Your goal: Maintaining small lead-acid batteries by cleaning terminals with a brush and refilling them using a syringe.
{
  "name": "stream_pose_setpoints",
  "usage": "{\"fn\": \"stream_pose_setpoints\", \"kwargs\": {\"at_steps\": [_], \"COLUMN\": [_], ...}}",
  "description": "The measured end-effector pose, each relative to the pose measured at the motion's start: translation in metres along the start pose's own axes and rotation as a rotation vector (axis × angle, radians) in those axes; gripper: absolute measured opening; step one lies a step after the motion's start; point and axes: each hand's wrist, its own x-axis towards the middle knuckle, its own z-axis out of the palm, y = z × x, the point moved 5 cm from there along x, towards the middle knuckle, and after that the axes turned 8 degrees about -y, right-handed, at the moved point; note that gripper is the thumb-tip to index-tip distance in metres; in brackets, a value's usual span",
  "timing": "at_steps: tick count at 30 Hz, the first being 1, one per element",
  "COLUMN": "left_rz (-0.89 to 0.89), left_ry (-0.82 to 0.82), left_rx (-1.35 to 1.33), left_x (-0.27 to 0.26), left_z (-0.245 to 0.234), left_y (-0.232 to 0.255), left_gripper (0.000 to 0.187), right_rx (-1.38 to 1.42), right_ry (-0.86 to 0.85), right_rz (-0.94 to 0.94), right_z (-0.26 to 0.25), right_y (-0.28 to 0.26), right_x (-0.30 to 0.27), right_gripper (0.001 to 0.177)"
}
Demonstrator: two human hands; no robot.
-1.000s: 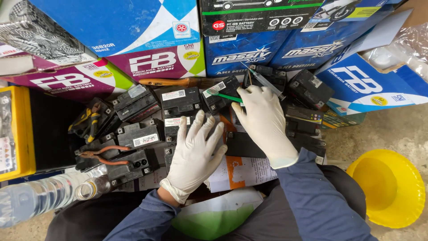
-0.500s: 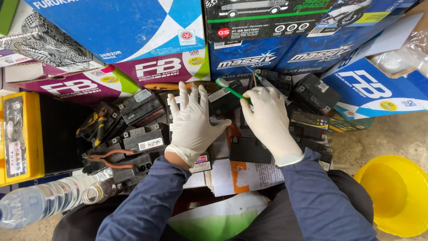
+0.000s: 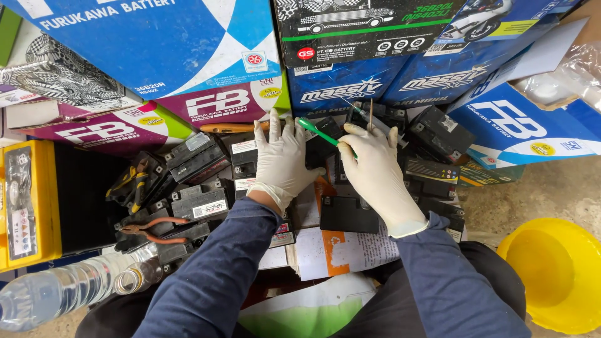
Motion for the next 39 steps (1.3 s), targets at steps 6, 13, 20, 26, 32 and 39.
{"fn": "stream_pose_setpoints", "kwargs": {"at_steps": [6,13,20,26,32,39], "left_rz": [-0.013,-0.027,-0.037,-0.066,-0.081,-0.045], "left_ry": [-0.01,-0.062,-0.129,-0.138,-0.071,-0.026], "left_rx": [-0.036,-0.102,-0.125,-0.126,-0.185,-0.247], "left_x": [0.012,0.017,0.015,0.016,0.016,0.008], "left_z": [0.031,0.037,0.025,0.019,0.016,-0.009], "left_y": [-0.009,-0.011,-0.008,-0.009,-0.01,-0.012], "left_gripper": [0.126,0.119,0.121,0.116,0.087,0.077], "right_rx": [0.142,0.362,0.48,0.643,0.913,1.182], "right_ry": [-0.112,-0.223,-0.3,-0.297,-0.234,0.013], "right_rz": [0.087,0.136,0.129,0.175,0.31,0.373], "right_z": [-0.009,-0.039,-0.036,-0.047,-0.089,-0.093], "right_y": [-0.006,-0.024,-0.018,-0.018,-0.033,-0.011], "right_x": [-0.001,0.002,0.006,0.008,0.01,0.005], "right_gripper": [0.016,0.018,0.015,0.018,0.027,0.028]}}
